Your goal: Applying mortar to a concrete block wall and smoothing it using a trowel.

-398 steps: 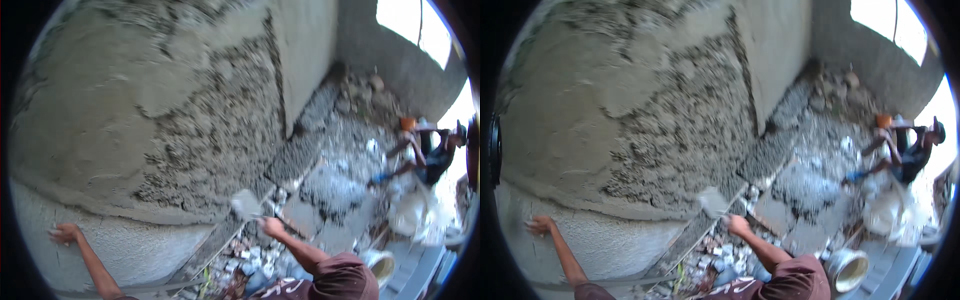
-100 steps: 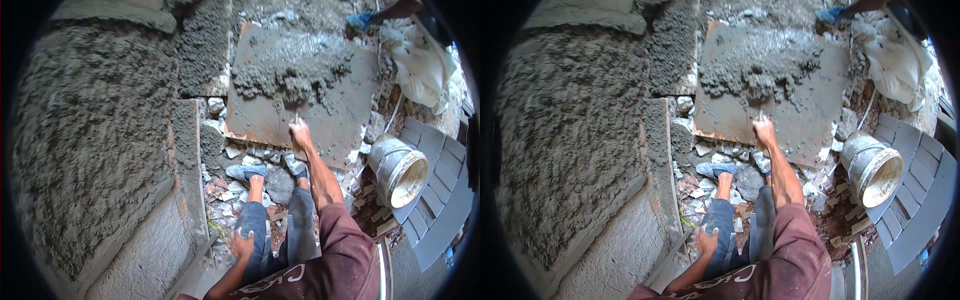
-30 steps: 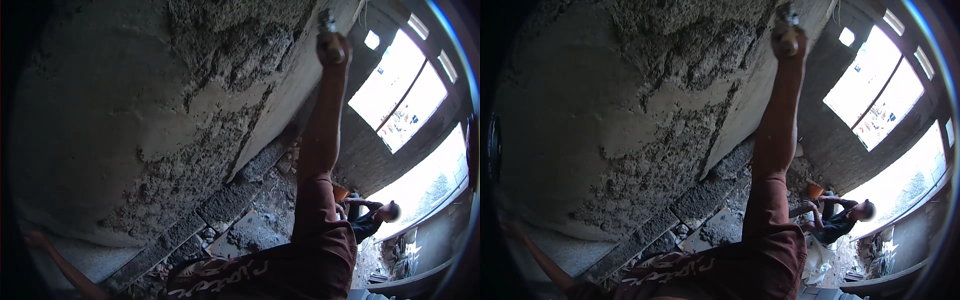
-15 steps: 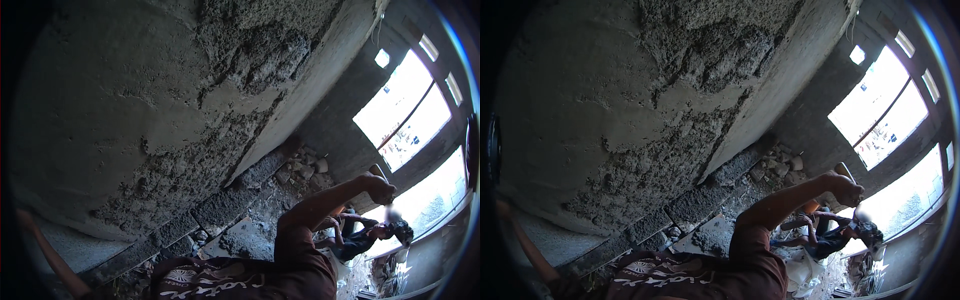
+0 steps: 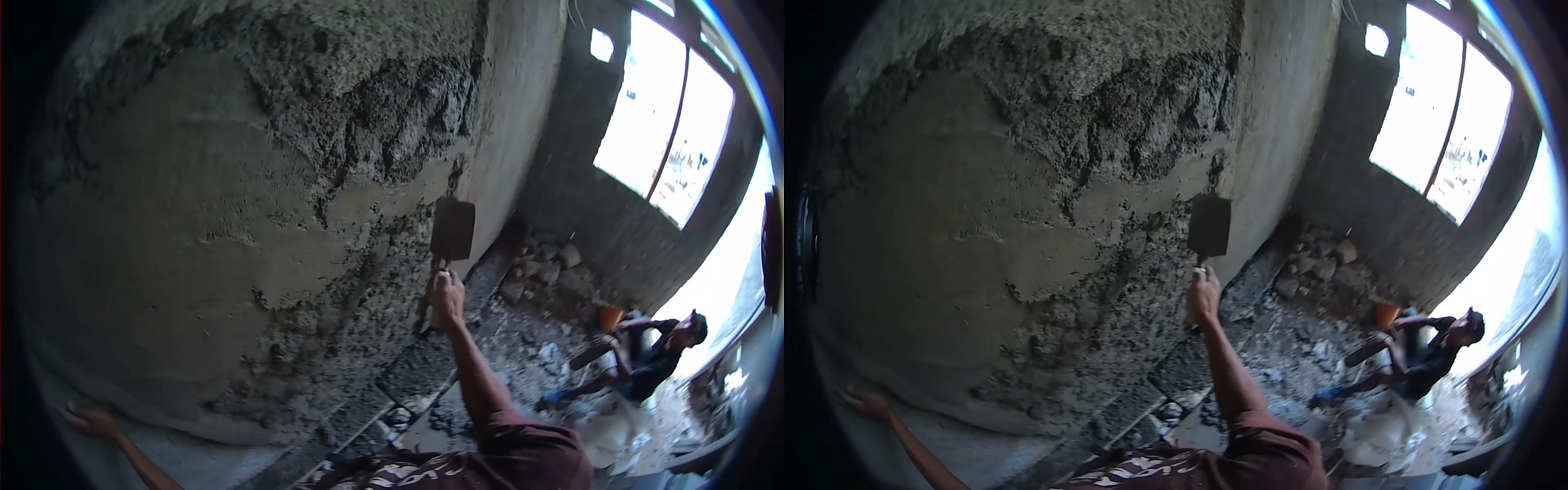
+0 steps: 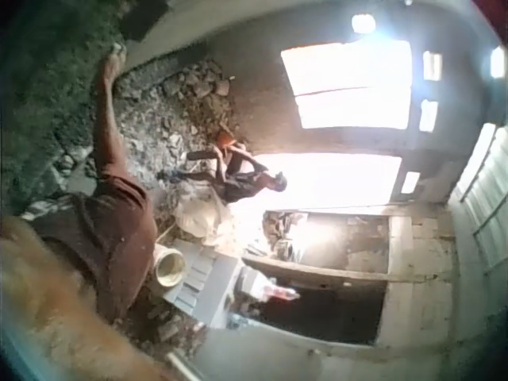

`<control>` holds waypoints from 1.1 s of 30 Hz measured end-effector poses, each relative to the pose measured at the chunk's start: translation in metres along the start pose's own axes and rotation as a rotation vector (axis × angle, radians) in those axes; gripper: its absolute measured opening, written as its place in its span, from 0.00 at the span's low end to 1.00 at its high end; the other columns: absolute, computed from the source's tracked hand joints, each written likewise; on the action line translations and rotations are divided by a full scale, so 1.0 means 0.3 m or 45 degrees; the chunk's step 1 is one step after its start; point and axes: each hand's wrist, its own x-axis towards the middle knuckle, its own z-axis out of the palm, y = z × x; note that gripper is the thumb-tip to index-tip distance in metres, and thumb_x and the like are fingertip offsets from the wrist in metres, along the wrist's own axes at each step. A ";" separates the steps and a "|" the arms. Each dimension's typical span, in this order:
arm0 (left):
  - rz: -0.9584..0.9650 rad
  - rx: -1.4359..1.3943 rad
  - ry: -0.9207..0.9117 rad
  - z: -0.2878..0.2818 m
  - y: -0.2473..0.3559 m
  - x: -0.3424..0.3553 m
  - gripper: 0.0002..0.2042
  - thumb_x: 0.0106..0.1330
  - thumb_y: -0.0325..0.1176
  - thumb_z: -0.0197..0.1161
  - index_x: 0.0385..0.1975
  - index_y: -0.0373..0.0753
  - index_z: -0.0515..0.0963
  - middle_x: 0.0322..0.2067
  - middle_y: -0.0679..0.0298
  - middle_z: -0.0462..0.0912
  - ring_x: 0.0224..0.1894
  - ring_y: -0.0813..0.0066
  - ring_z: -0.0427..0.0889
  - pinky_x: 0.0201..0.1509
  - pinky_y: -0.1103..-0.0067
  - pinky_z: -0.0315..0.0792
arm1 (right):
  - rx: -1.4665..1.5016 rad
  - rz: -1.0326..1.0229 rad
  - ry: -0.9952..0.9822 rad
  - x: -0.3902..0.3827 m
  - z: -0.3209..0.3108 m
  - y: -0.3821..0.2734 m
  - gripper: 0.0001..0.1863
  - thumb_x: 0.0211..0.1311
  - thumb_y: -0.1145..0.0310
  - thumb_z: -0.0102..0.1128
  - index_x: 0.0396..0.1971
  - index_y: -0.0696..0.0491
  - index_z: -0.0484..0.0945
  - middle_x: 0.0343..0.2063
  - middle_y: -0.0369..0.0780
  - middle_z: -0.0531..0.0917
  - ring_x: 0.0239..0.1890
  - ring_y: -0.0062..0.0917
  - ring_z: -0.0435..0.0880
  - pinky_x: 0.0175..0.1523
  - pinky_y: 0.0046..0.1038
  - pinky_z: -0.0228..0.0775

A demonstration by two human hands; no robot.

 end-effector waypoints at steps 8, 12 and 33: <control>0.009 0.018 0.009 -0.081 0.107 0.017 0.24 0.70 0.43 0.45 0.58 0.32 0.64 0.60 0.44 0.60 0.62 0.49 0.61 0.64 0.64 0.57 | 0.155 -0.071 -0.125 0.166 -0.093 -0.216 0.14 0.68 0.59 0.41 0.28 0.54 0.69 0.15 0.31 0.66 0.15 0.15 0.66 0.19 0.22 0.62; 0.018 0.096 -0.015 -0.071 0.073 0.034 0.24 0.70 0.44 0.44 0.59 0.32 0.63 0.60 0.44 0.60 0.63 0.49 0.59 0.64 0.64 0.56 | -0.060 -0.437 -0.137 0.406 -0.006 -0.413 0.19 0.65 0.57 0.44 0.26 0.60 0.70 0.17 0.44 0.72 0.22 0.28 0.71 0.30 0.33 0.64; -0.145 0.188 -0.022 -0.041 0.009 0.005 0.23 0.69 0.43 0.46 0.60 0.38 0.64 0.61 0.51 0.62 0.61 0.52 0.63 0.62 0.65 0.58 | 0.646 0.207 -0.591 0.554 0.135 -0.950 0.16 0.67 0.55 0.41 0.29 0.53 0.67 0.17 0.34 0.71 0.14 0.18 0.70 0.16 0.21 0.66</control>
